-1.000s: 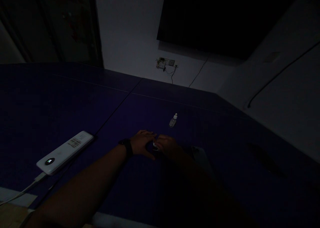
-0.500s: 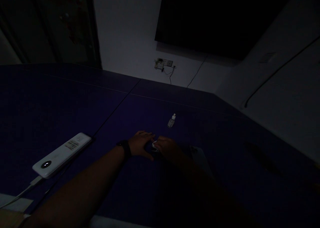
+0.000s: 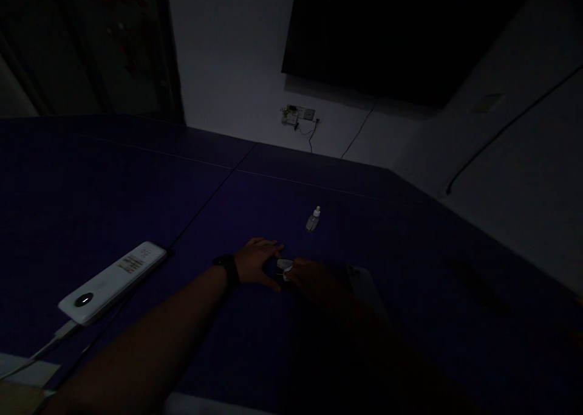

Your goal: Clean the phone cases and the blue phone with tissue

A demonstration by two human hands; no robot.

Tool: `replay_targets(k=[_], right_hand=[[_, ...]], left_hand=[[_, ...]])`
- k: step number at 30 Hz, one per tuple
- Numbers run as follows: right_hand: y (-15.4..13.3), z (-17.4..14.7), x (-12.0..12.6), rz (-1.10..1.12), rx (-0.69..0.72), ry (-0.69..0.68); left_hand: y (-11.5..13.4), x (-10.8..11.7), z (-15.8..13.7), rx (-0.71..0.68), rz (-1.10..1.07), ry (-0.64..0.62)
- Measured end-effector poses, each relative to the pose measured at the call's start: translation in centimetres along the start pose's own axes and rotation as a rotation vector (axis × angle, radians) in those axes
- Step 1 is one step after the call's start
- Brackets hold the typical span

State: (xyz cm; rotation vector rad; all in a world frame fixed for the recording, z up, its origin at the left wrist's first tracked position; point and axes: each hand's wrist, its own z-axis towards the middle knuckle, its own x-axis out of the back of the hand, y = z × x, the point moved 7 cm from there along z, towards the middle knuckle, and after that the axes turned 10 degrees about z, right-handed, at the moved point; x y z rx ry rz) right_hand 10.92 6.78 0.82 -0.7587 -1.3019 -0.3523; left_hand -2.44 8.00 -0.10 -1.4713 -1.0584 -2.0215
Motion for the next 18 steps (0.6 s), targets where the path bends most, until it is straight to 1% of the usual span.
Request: replay_targets(k=[7, 13, 15, 18], right_hand=[[0.8, 0.6, 0.5, 0.009, -0.035, 0.042], [0.4, -1.5, 0.1, 0.024, -0.057, 0.01], [0.6, -1.1, 0.4, 0.027, -0.063, 0.014], [1.1, 0.3, 1.1, 0.026, -0.065, 0.037]], left_hand=[[-0.2, -0.1, 0.0, -0.003, 0.009, 0.011], [-0.2, -0.2, 0.1, -0.007, 0.002, 0.015], [-0.2, -0.2, 0.1, -0.008, 0.005, 0.013], [-0.2, -0.2, 0.0, -0.014, 0.011, 0.019]])
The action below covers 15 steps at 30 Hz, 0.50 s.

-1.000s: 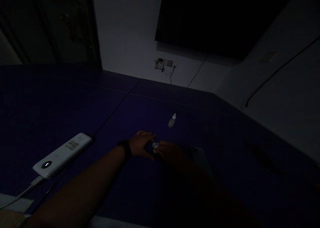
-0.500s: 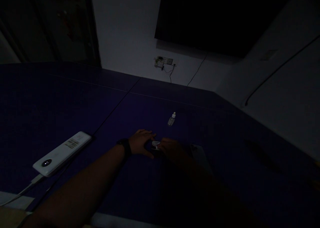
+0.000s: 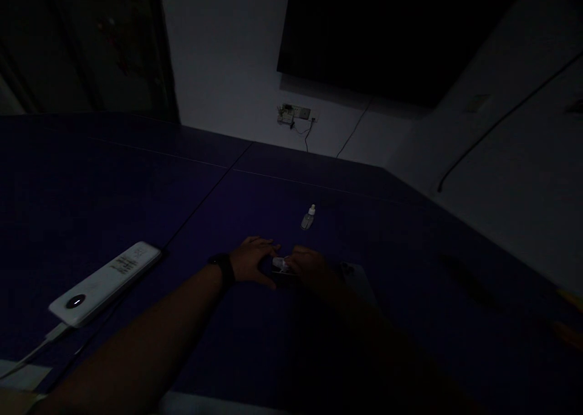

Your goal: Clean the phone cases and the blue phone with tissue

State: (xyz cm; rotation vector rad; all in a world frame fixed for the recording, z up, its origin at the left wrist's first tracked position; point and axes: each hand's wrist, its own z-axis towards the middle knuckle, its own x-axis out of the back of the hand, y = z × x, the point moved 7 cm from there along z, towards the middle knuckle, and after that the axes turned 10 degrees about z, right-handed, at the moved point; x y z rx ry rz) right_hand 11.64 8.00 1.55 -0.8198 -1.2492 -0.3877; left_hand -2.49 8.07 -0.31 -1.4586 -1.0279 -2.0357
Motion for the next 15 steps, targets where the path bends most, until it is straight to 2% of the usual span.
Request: replay_targets(k=[3, 10, 15], right_hand=[[-0.1, 0.4, 0.0, 0.007, 0.002, 0.011], [-1.8, -3.5, -1.4, 0.064, 0.049, -0.013], [0.2, -1.3, -0.2, 0.067, 0.007, 0.041]], left_hand=[[0.0, -0.1, -0.1, -0.007, 0.005, 0.002], [0.0, 0.1, 0.1, 0.003, -0.007, -0.008], [0.1, 0.2, 0.1, 0.001, -0.001, -0.024]])
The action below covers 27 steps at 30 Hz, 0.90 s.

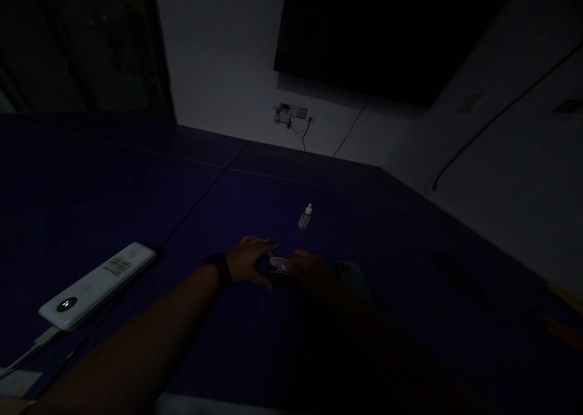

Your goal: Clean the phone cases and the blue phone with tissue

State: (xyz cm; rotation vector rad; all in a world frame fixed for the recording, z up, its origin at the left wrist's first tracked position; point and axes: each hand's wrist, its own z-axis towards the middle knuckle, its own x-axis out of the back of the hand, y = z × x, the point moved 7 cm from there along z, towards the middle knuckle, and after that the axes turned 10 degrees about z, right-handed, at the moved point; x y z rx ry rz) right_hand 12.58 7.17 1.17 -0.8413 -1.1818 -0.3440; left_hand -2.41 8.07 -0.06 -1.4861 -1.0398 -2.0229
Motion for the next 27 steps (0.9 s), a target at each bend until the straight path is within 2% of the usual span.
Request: replay_targets(k=[4, 9, 11, 17, 19, 25, 27], right_hand=[[0.6, 0.6, 0.6, -0.005, -0.006, 0.014], [-0.6, -2.8, -0.1, 0.014, 0.016, -0.026], [-0.5, -3.1, 0.0, 0.016, 0.011, -0.028], [1.5, 0.4, 1.3, -0.03, -0.044, 0.03], [1.8, 0.5, 1.4, -0.032, -0.049, 0.037], [0.9, -4.4, 0.6, 0.024, -0.028, -0.004], [0.8, -5.1, 0.7, 0.029, -0.014, -0.021]], left_hand=[[0.0, 0.0, -0.1, -0.004, -0.007, 0.016], [-0.2, -0.1, 0.0, 0.014, -0.024, 0.011], [-0.2, -0.2, 0.0, 0.01, -0.03, 0.008], [-0.1, 0.0, -0.1, -0.013, -0.037, 0.028], [-0.1, 0.0, -0.1, -0.012, -0.038, 0.034], [-0.1, 0.0, 0.0, -0.001, -0.062, 0.022], [0.0, 0.0, 0.0, -0.009, -0.071, 0.021]])
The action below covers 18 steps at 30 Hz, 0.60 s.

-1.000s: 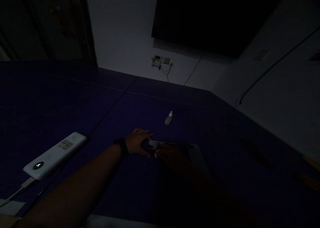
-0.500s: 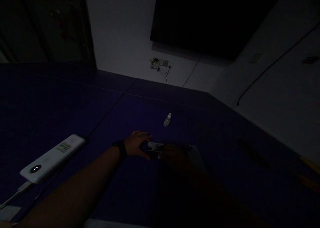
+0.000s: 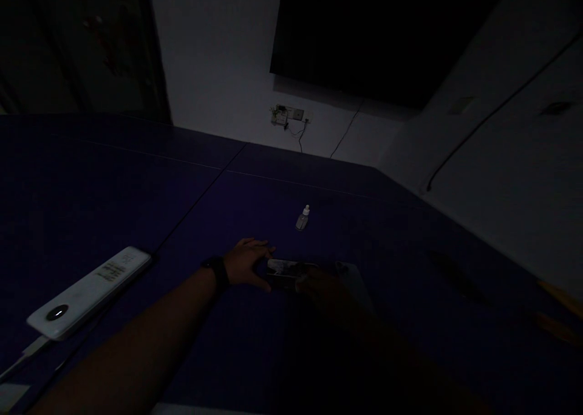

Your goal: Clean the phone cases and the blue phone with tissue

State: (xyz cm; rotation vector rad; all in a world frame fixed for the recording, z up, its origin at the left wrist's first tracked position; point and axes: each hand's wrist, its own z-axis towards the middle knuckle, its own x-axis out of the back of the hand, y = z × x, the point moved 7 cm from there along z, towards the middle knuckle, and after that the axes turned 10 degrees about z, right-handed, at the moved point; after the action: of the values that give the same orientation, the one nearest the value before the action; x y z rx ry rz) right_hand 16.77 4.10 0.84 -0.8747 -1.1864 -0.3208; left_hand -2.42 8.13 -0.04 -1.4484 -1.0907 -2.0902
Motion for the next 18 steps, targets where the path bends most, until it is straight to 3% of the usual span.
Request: replay_targets(k=[8, 18], right_hand=[[1.7, 4.3, 1.4, -0.128, -0.052, 0.061], [5.7, 1.6, 3.3, -0.092, -0.124, 0.05]], left_hand=[[0.0, 0.1, -0.2, -0.01, 0.007, 0.012], [0.1, 0.2, -0.2, -0.008, 0.018, 0.008]])
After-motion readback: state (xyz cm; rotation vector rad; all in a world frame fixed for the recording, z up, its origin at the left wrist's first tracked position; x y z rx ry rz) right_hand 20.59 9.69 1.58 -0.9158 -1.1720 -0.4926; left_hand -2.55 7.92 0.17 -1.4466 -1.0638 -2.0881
